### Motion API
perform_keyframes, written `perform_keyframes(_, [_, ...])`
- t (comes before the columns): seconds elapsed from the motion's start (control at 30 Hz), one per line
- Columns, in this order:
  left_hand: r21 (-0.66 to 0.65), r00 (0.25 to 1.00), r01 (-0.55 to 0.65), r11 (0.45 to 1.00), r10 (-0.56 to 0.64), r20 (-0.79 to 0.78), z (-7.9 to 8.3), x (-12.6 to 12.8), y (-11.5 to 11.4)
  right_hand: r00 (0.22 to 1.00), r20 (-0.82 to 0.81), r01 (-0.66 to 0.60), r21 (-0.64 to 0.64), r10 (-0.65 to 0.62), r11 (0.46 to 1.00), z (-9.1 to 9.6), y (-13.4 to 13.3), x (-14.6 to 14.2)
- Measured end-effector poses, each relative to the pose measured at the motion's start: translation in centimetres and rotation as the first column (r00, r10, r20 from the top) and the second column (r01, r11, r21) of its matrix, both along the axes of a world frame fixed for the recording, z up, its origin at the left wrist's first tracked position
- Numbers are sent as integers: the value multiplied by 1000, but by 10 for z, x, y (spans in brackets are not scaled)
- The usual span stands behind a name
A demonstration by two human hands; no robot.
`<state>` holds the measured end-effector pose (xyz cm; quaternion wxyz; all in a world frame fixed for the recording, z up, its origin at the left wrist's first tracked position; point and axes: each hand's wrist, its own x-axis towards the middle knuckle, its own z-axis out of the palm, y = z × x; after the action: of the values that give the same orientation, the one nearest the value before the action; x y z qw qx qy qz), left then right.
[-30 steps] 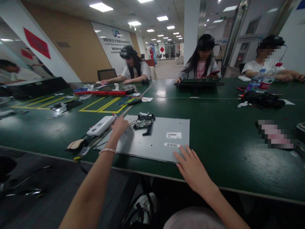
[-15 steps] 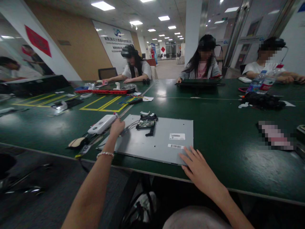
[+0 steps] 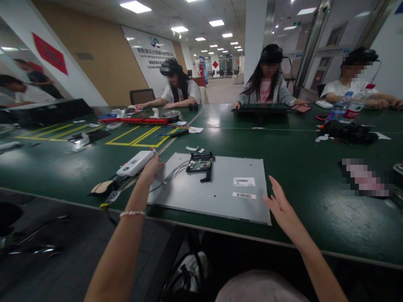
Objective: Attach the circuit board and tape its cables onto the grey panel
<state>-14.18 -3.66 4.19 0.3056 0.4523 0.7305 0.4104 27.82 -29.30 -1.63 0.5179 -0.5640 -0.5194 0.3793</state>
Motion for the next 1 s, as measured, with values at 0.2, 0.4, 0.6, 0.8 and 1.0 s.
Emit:
perform_keyframes(0.2, [-65, 976, 5, 998, 9, 216, -2, -7, -3, 950, -295, 65, -136, -103, 989, 7, 0, 19])
perform_keyframes(0.4, [-83, 960, 23, 996, 1, 281, 6, 6, -16, 891, -434, 73, -147, -130, 986, 11, -3, 30])
perform_keyframes(0.6, [-68, 946, 71, 995, -45, 321, 13, 21, -32, 888, -437, 87, -154, -147, 984, 14, -6, 32])
perform_keyframes(0.8, [-76, 942, 127, 989, -97, 321, 8, 24, -36, 887, -429, 112, -157, -170, 981, 18, -9, 37])
perform_keyframes(1.0, [-32, 929, 182, 983, -161, 334, 3, 30, -43, 887, -416, 142, -162, -198, 977, 11, -13, 46])
